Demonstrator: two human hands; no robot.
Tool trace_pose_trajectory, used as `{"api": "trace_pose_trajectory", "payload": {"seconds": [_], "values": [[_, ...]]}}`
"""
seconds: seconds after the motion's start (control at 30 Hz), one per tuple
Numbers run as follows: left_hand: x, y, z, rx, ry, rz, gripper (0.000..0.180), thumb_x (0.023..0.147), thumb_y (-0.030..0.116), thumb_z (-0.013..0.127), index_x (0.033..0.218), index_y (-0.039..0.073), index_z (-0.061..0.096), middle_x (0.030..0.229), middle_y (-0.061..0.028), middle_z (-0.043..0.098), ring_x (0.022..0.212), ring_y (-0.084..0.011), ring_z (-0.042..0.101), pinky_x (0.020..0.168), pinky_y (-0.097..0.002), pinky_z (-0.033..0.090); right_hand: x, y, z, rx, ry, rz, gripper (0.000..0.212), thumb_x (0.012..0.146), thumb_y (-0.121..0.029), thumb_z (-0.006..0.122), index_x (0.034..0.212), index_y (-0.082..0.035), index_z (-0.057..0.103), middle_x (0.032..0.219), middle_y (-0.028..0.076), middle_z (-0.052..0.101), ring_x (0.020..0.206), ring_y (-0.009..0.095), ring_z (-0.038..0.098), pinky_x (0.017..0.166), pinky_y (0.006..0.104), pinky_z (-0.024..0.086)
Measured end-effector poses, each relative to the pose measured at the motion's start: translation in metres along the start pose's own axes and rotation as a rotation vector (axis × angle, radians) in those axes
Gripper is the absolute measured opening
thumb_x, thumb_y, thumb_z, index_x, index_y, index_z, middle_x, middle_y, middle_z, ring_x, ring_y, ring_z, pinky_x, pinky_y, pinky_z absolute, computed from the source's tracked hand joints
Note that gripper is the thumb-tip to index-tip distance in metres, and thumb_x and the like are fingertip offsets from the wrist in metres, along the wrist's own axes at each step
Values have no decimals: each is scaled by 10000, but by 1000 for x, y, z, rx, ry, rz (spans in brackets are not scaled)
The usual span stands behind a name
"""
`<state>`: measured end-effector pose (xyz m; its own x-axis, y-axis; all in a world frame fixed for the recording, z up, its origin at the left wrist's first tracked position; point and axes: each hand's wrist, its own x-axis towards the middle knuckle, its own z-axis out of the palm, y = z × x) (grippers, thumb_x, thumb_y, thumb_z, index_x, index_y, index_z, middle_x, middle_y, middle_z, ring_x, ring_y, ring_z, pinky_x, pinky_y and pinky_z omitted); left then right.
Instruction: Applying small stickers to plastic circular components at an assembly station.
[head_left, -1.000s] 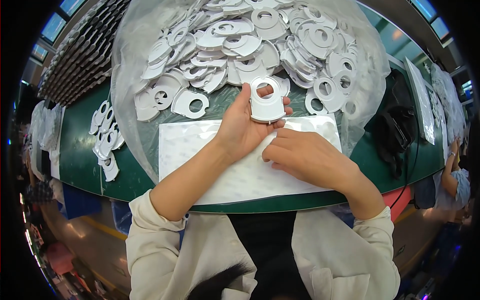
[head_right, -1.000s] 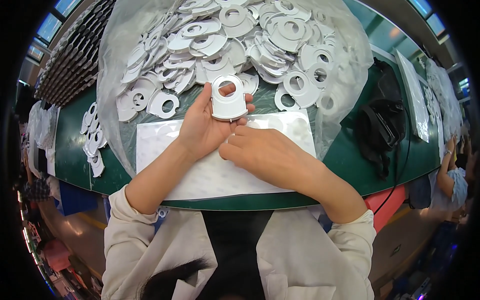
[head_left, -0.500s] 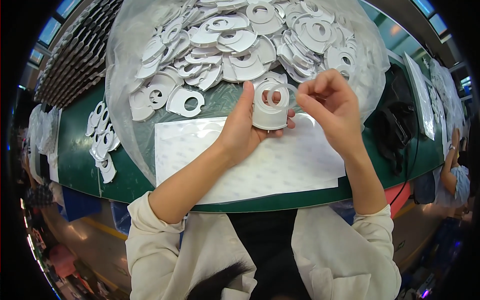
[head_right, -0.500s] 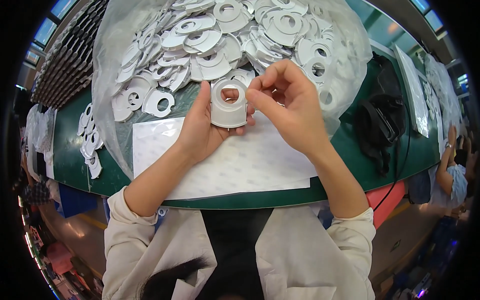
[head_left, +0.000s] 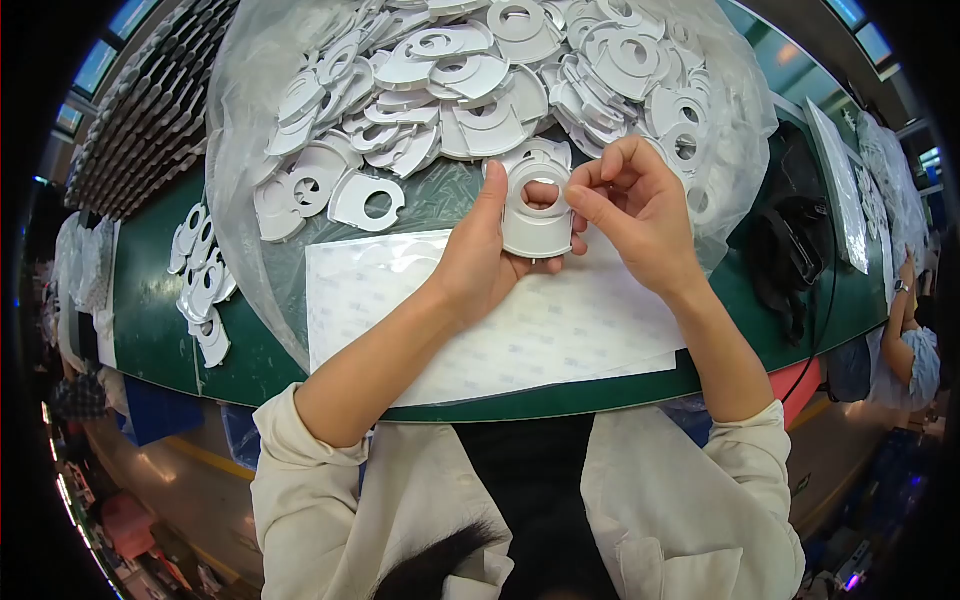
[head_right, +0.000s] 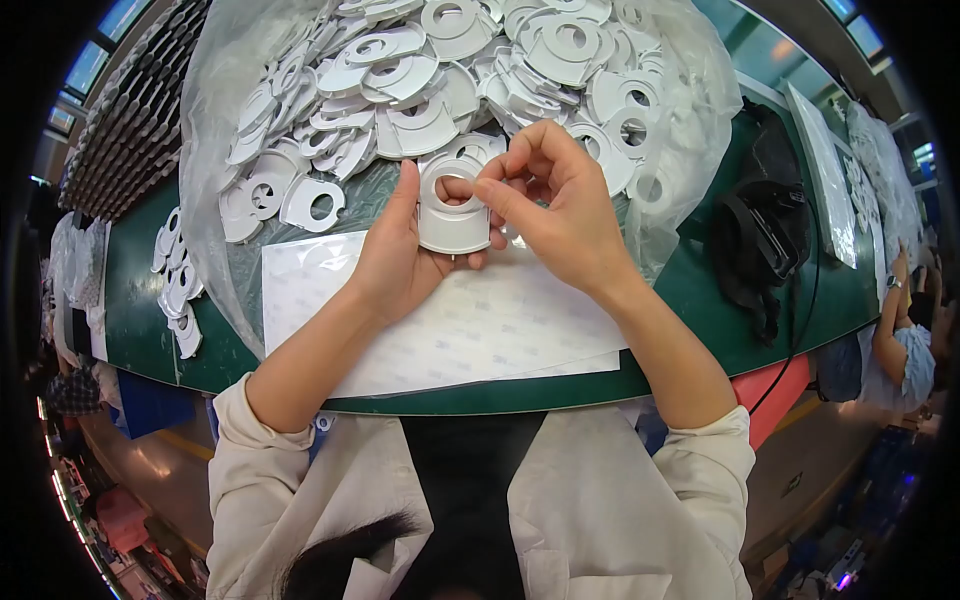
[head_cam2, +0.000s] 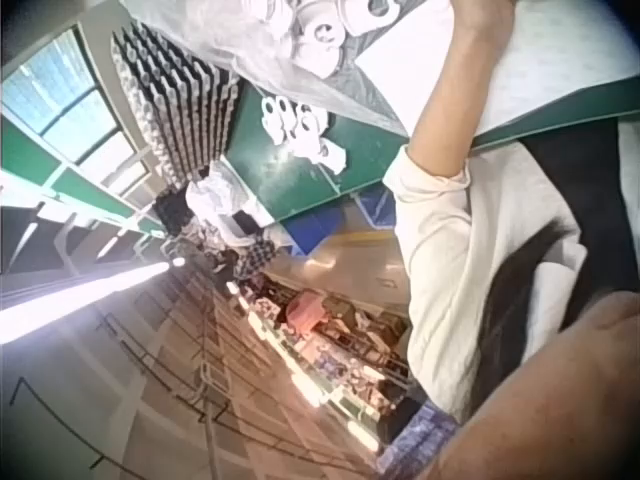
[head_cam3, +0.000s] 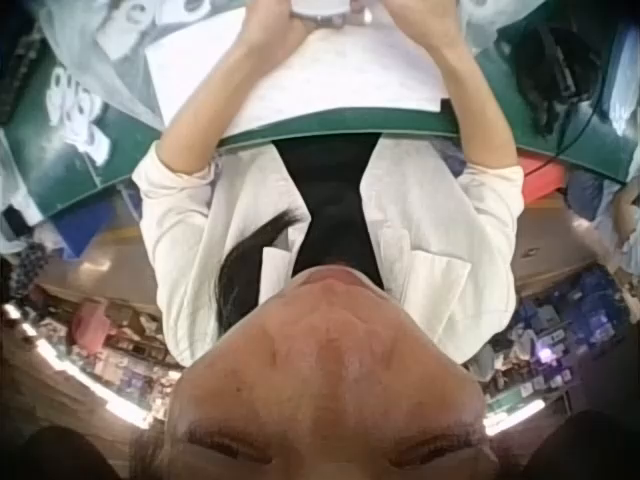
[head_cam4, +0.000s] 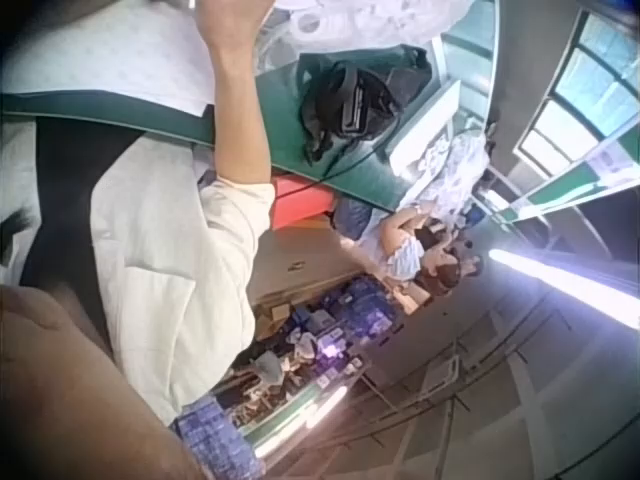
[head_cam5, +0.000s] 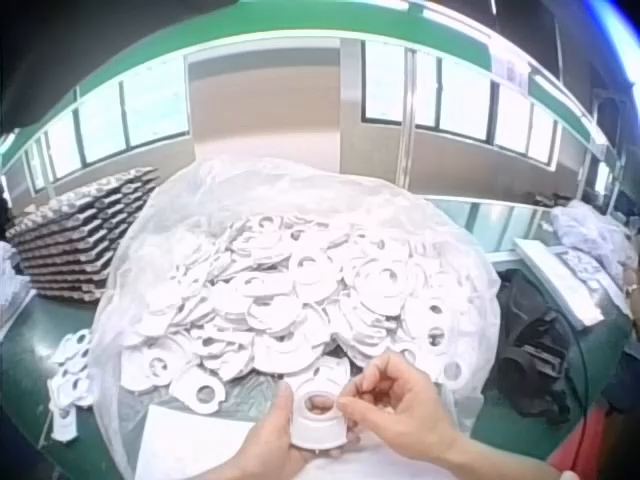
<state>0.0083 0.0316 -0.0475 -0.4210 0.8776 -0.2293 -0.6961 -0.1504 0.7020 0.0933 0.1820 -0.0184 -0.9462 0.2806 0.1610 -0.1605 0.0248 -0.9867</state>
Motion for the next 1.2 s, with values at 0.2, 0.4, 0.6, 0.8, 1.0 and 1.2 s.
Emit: {"api": "trace_pose_trajectory", "payload": {"seconds": [0.2,0.4,0.6,0.8,1.0,1.2], "values": [[1,0,0,-9,8,-7,703,954,591,104,1061,49,539,968,-133,593,854,-213,605,640,-302,463,0,1,-1,-20,-1,11,269,829,15,640,866,-74,388,837,83,598,684,98,562,634,211,464],[-1,-1,-1,-12,-27,13,723,939,624,120,1061,48,539,968,-122,602,851,-207,606,643,-296,463,-1,0,-1,-26,-4,17,263,832,13,636,863,-75,390,840,79,594,690,94,559,638,205,466],[-1,-1,-1,-14,-30,21,530,979,506,295,1068,40,532,979,-113,613,852,-191,615,643,-289,469,-2,-1,1,-79,0,-9,256,832,12,635,855,-72,394,845,72,597,704,90,554,640,206,466],[-3,2,2,48,18,-2,222,959,213,457,1091,45,516,981,-108,614,860,-181,622,655,-299,490,-6,-3,4,-272,58,-77,220,800,18,661,811,-56,454,838,69,611,704,110,562,631,222,464],[-5,2,1,94,-50,25,209,953,234,472,1085,75,493,975,-72,608,874,-159,621,677,-289,487,-1,-2,3,-1020,100,-798,186,691,50,699,819,-55,614,862,41,647,734,159,573,607,263,454],[-10,3,8,204,31,27,261,952,263,479,1166,115,458,1016,-58,586,878,-144,606,706,-290,483,-3,-8,8,-879,272,-598,171,735,8,675,899,-38,668,820,37,653,682,118,561,538,227,426]]}}
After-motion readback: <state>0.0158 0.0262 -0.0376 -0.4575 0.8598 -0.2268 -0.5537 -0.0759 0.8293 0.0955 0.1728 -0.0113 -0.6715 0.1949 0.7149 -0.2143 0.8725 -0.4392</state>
